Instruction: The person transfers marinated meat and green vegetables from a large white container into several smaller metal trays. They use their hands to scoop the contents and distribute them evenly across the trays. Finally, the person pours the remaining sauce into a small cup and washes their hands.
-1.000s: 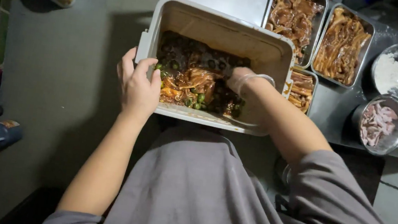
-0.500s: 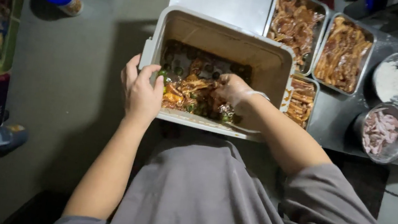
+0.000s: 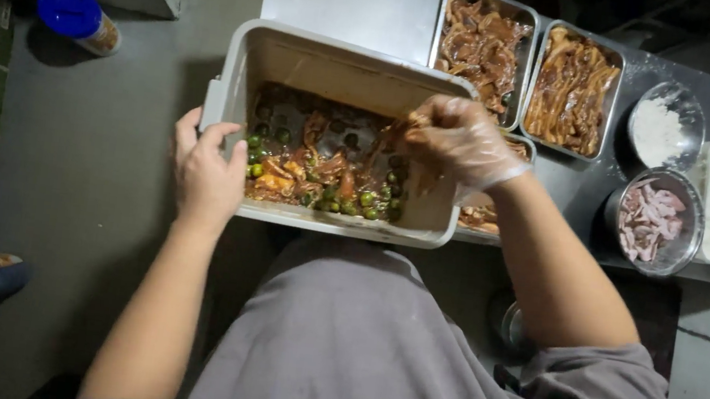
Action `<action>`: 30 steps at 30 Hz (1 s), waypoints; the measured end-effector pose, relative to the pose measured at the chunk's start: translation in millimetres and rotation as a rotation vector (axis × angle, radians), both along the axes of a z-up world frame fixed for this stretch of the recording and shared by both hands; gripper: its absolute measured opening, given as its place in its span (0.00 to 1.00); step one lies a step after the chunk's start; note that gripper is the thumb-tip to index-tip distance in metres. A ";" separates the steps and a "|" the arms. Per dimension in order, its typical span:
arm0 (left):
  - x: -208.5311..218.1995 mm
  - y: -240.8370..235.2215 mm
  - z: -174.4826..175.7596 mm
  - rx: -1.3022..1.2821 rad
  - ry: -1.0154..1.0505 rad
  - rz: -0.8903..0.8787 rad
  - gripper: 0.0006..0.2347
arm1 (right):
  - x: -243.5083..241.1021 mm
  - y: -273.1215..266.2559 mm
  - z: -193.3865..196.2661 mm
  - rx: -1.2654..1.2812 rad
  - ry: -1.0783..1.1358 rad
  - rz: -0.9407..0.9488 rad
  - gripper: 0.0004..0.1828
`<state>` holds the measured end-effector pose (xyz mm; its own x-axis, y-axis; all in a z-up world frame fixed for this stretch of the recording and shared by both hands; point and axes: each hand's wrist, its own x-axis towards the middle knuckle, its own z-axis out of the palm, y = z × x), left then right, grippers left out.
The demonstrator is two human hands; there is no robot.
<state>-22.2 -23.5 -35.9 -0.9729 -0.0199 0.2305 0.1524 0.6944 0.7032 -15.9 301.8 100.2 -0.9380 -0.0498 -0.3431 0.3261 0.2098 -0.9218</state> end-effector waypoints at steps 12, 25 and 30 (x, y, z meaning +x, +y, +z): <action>2.2 -6.3 -13.5 -0.314 0.039 0.006 0.06 | 50.1 147.2 122.1 0.078 0.300 -0.028 0.14; 7.3 -14.8 -17.2 -0.476 0.074 -0.045 0.07 | 74.9 214.8 -2.5 0.007 -0.229 -0.085 0.05; 8.3 -8.2 -7.7 -0.511 0.093 -0.050 0.07 | 58.0 229.2 -65.5 -0.082 -0.399 -0.221 0.07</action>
